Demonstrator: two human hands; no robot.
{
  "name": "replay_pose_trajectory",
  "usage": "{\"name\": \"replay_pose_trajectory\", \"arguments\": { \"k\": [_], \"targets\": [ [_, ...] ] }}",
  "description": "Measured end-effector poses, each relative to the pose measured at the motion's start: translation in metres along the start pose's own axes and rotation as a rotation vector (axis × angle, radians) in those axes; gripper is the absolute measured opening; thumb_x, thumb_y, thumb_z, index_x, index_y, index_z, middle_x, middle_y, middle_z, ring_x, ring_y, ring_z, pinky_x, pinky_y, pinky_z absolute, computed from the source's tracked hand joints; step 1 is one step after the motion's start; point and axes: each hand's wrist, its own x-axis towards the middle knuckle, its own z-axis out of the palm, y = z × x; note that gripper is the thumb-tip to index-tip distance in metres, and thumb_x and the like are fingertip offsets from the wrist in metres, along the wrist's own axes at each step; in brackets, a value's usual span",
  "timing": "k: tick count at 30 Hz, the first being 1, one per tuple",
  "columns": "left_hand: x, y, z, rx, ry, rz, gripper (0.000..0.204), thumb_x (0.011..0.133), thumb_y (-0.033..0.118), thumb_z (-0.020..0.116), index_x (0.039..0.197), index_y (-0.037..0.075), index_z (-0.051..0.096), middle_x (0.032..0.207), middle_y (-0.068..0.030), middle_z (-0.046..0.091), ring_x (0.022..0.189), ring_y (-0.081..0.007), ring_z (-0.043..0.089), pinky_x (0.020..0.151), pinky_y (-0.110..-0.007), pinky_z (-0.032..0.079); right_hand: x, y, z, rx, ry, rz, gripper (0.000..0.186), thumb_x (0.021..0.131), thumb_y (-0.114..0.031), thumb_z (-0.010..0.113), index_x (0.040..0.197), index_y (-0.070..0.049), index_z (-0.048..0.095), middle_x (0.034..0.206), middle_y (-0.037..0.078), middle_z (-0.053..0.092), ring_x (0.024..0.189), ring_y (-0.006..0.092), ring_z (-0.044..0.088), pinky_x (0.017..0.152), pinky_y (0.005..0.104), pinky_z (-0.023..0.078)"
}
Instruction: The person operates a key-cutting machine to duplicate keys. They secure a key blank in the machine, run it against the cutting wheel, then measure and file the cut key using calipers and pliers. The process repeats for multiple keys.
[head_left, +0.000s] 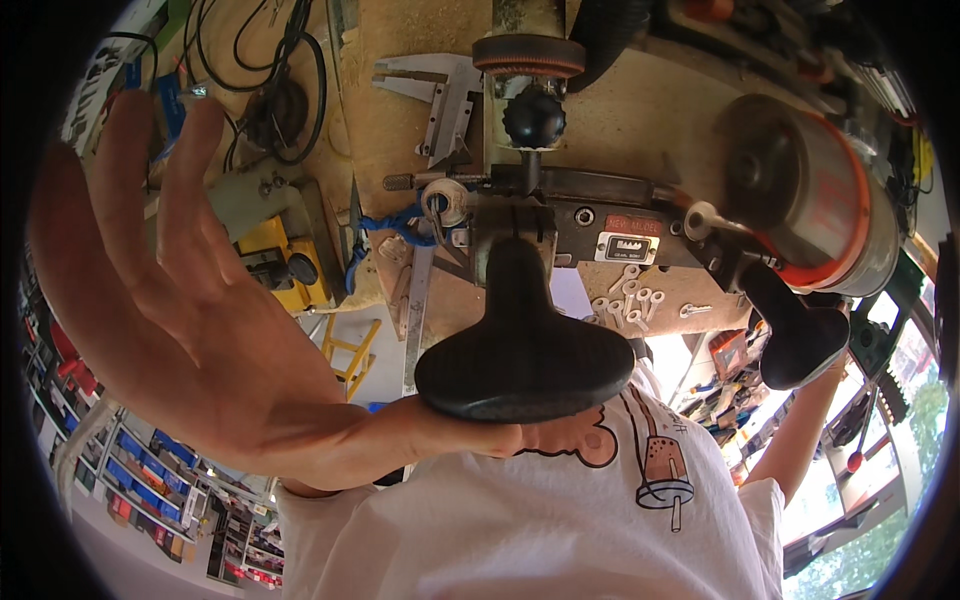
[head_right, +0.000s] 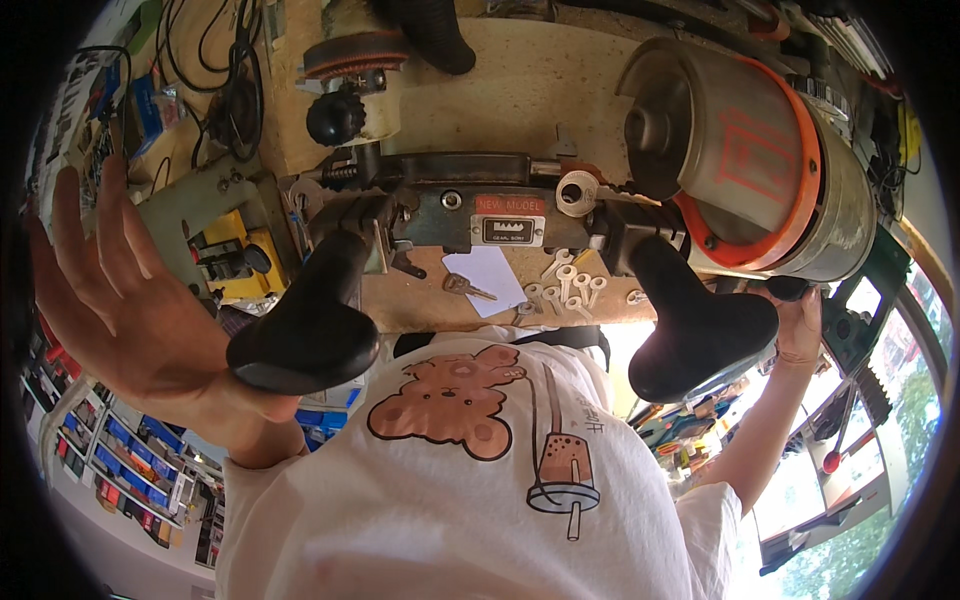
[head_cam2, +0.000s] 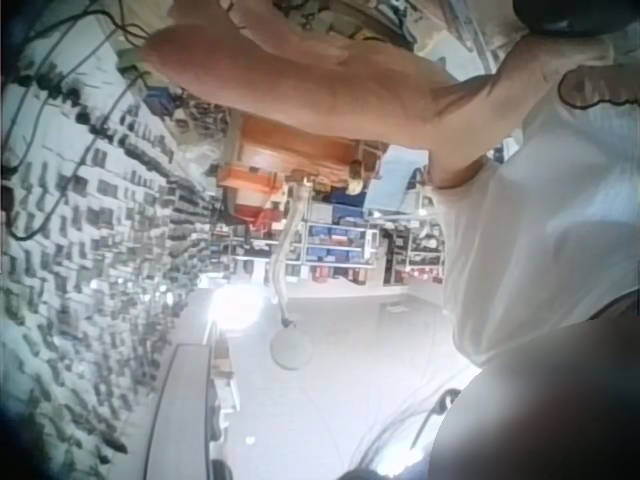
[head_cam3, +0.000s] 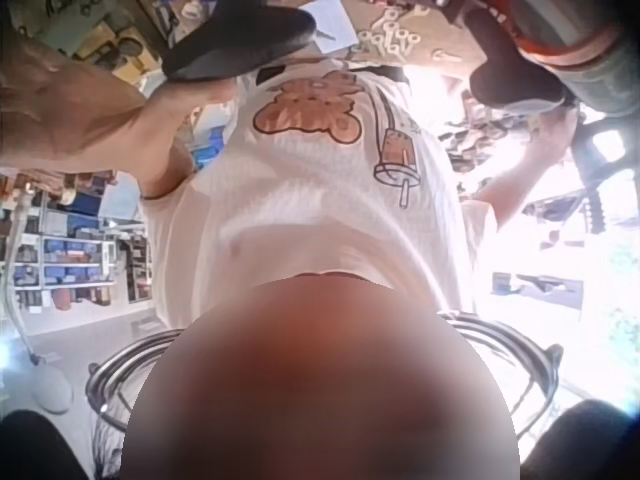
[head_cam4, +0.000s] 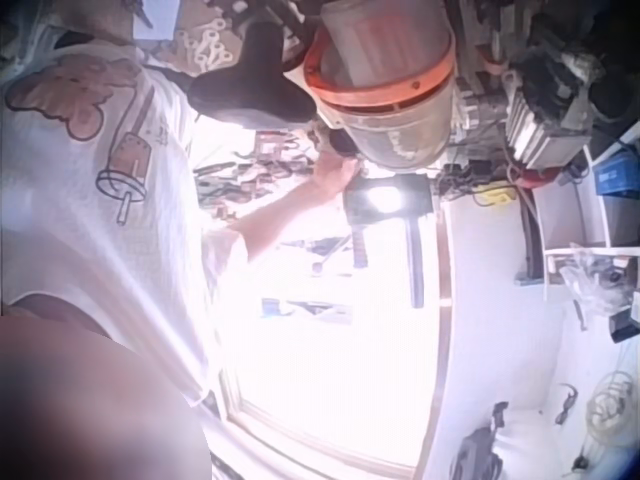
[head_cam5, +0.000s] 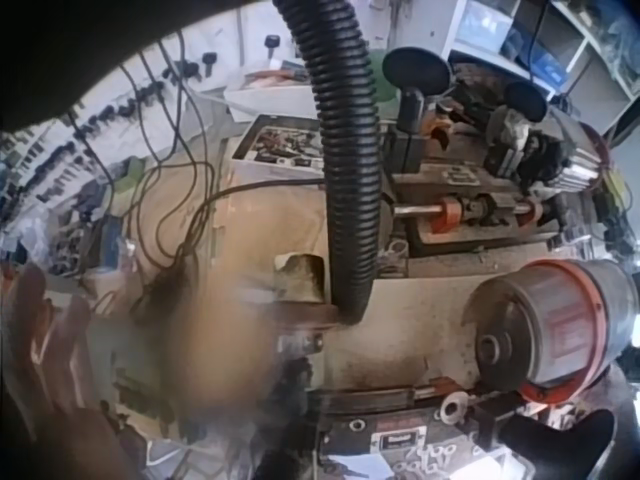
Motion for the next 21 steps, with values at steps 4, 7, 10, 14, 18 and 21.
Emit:
{"name": "replay_pose_trajectory", "arguments": {
  "k": [4,7,10,14,18,21],
  "targets": [
    [0.001,0.003,0.003,-0.01,0.024,-0.013,0.129,0.042,0.057,0.083,0.134,-0.004,0.017,0.134,-0.0281,0.028,0.12,-0.0437,0.038,0.102,-0.048,0.03,0.001,-0.002,-0.015,0.071,0.03,0.074,0.054,0.083,-0.041,0.057,0.125,-0.009,0.045,0.117,0.006,0.056,0.105,0.0231,0.055,0.083,0.0472,0.047],
    [0.002,0.007,0.007,0.001,0.04,-0.034,0.127,0.043,0.056,0.083,0.134,-0.004,0.018,0.134,-0.0279,0.028,0.12,-0.0432,0.038,0.102,-0.048,0.03,0.0,-0.008,-0.015,0.038,0.024,0.088,0.051,0.085,-0.039,0.056,0.124,-0.009,0.046,0.115,0.006,0.058,0.103,0.0242,0.057,0.083,0.0454,0.048],
    [0.001,0.004,0.006,0.004,0.023,-0.013,0.125,0.046,0.057,0.082,0.134,-0.004,0.017,0.134,-0.0278,0.028,0.12,-0.0428,0.038,0.103,-0.048,0.03,0.001,-0.019,-0.008,0.086,0.06,0.175,0.048,0.086,-0.038,0.054,0.123,-0.007,0.046,0.114,0.008,0.058,0.099,0.025,0.059,0.083,0.0451,0.048],
    [0.002,0.011,0.014,0.053,0.074,-0.052,0.123,0.049,0.059,0.079,0.133,-0.005,0.017,0.133,-0.0282,0.028,0.12,-0.0424,0.038,0.103,-0.047,0.03,0.008,-0.033,0.012,0.023,0.176,0.278,0.048,0.087,-0.037,0.052,0.122,-0.004,0.046,0.112,0.01,0.059,0.095,0.0251,0.061,0.083,0.045,0.048],
    [0.004,0.012,0.015,0.061,0.076,-0.05,0.122,0.05,0.062,0.077,0.133,-0.006,0.017,0.132,-0.0293,0.028,0.12,-0.0424,0.038,0.103,-0.047,0.03,0.011,-0.035,0.002,0.019,0.121,0.325,0.049,0.088,-0.038,0.051,0.123,-0.004,0.045,0.115,0.01,0.056,0.099,0.0252,0.058,0.086,0.0448,0.046],
    [0.003,0.012,0.013,0.053,0.085,-0.055,0.123,0.05,0.062,0.077,0.133,-0.007,0.017,0.132,-0.0297,0.028,0.119,-0.0425,0.039,0.103,-0.047,0.03,0.015,-0.038,0.007,-0.017,0.136,0.32,0.05,0.088,-0.038,0.05,0.125,-0.004,0.043,0.117,0.01,0.055,0.102,0.0258,0.056,0.088,0.0445,0.044]
  ]
}}
